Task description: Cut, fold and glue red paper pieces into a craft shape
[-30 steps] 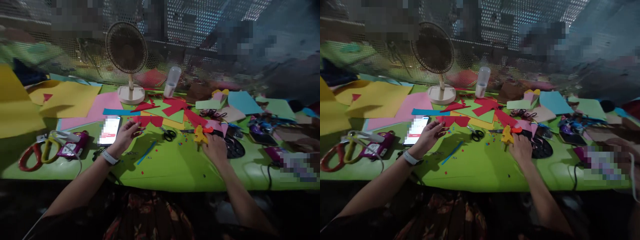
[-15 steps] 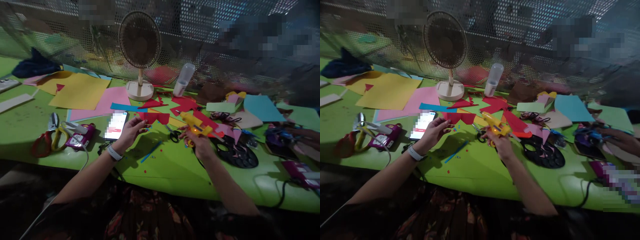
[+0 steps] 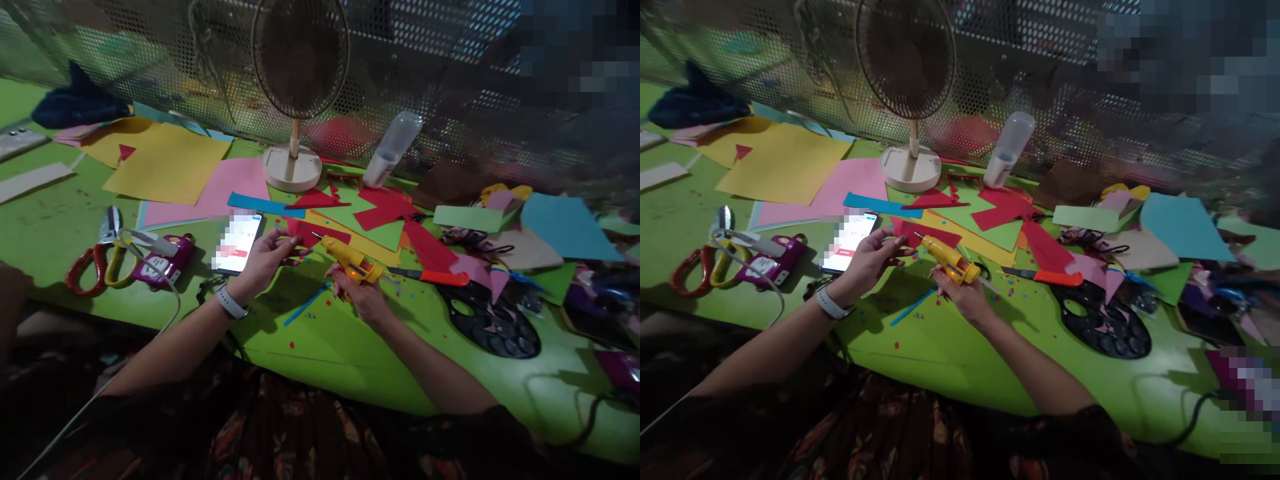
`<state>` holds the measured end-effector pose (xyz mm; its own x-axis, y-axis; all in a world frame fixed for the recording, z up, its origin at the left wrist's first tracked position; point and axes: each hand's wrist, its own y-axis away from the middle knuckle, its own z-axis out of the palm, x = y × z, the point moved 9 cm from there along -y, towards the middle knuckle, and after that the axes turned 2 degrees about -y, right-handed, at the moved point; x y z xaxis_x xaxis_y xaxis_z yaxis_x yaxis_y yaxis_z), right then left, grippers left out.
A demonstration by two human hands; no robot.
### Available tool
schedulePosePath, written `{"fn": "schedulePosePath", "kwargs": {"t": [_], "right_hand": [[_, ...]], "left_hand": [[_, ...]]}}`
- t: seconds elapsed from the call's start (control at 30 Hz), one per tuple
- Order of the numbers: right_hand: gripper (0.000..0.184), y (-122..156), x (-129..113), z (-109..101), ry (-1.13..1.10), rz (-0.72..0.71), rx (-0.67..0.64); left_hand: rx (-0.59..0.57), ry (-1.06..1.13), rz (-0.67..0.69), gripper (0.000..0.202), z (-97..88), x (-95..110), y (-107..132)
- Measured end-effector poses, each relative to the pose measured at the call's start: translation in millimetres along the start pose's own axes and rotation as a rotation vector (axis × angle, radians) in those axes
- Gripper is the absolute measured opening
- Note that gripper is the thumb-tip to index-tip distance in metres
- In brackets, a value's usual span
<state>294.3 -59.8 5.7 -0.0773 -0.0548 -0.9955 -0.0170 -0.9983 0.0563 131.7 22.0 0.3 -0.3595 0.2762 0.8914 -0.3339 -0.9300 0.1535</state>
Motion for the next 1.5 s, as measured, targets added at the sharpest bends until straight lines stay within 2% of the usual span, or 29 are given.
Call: {"fn": "schedulePosePath", "kwargs": {"t": [0.27, 0.57, 1.5], "right_hand": [[0.023, 5, -1, -8, 0.055, 0.028, 0.056], [0.036, 8, 4, -13, 0.117, 0.057, 0.183], [0.041, 11, -1, -7, 0.220, 0.120, 0.189]], "left_hand": [[0.024, 0.023, -0.002, 0.021, 3.9, -3, 4], [-0.006, -0.050, 0.042, 0.020, 3.9, -1, 6], [-0.027, -0.099, 0.070, 0.022, 5.2, -3, 5]]}}
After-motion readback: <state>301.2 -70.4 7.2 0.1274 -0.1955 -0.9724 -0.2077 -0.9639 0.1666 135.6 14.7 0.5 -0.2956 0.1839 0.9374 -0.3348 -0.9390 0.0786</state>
